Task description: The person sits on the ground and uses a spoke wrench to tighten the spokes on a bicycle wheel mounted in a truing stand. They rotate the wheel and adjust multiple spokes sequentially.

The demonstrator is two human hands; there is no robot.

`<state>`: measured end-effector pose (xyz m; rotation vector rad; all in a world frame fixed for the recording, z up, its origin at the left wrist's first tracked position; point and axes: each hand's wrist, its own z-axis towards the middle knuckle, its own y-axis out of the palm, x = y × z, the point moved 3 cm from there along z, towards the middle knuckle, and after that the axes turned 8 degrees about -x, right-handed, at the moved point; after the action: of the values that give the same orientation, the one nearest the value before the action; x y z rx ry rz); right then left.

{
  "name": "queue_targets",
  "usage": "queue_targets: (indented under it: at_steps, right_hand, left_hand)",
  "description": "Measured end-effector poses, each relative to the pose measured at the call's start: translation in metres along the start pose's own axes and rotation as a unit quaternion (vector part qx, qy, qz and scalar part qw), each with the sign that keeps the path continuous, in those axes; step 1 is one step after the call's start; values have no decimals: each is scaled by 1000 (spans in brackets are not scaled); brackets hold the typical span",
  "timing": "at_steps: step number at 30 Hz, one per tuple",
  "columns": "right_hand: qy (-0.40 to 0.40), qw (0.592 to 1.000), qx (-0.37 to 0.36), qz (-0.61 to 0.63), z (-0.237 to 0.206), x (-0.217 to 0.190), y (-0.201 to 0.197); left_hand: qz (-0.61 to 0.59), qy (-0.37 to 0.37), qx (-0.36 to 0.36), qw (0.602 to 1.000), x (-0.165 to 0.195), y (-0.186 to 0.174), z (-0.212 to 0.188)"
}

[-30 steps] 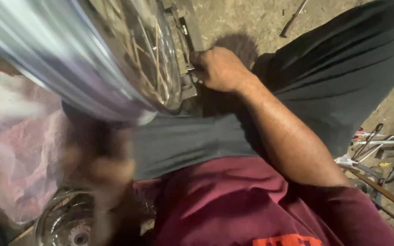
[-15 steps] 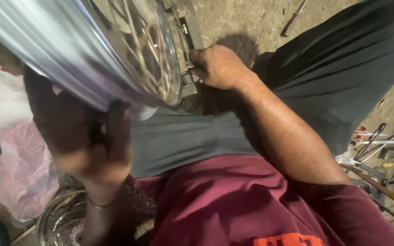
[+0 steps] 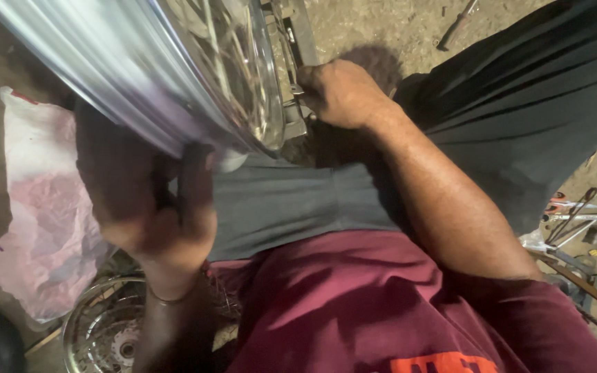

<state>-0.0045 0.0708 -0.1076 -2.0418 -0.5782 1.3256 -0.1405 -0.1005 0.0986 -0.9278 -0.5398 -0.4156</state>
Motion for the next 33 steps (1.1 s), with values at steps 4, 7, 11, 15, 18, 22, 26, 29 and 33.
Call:
queue_targets:
  at_steps: [4, 7, 11, 15, 18, 22, 26, 29, 33]
  right_hand:
    - [15, 1000, -9, 7, -1, 1, 1]
    - [22, 999, -13, 21, -2, 1, 0]
    - [2, 1000, 13, 18, -3, -2, -4]
    - [7, 1000, 8, 16, -3, -3, -6]
    - [0, 1000, 10, 6, -3, -4, -7]
    - [4, 1000, 3, 10, -4, -5, -5]
    - [-13, 999, 30, 35, -5, -4, -7]
    - [14, 999, 29, 10, -9, -2, -12]
    - [40, 995, 87, -37, -21, -4, -35]
  left_hand:
    - [-23, 3, 7, 1000, -6, -1, -12]
    - [-53, 9, 11, 998, -13, 0, -15]
    - [-93, -53, 19, 994, -8, 7, -28]
    - [31, -177, -58, 982, -3, 25, -59]
    - [30, -167, -103, 980, -20, 45, -80]
    - [117, -136, -133, 975, -43, 66, -98]
    - [78, -140, -137, 977, -40, 60, -94]
    - [92, -134, -167, 972, -28, 42, -80]
    - [-112, -198, -99, 969, -21, 24, -70]
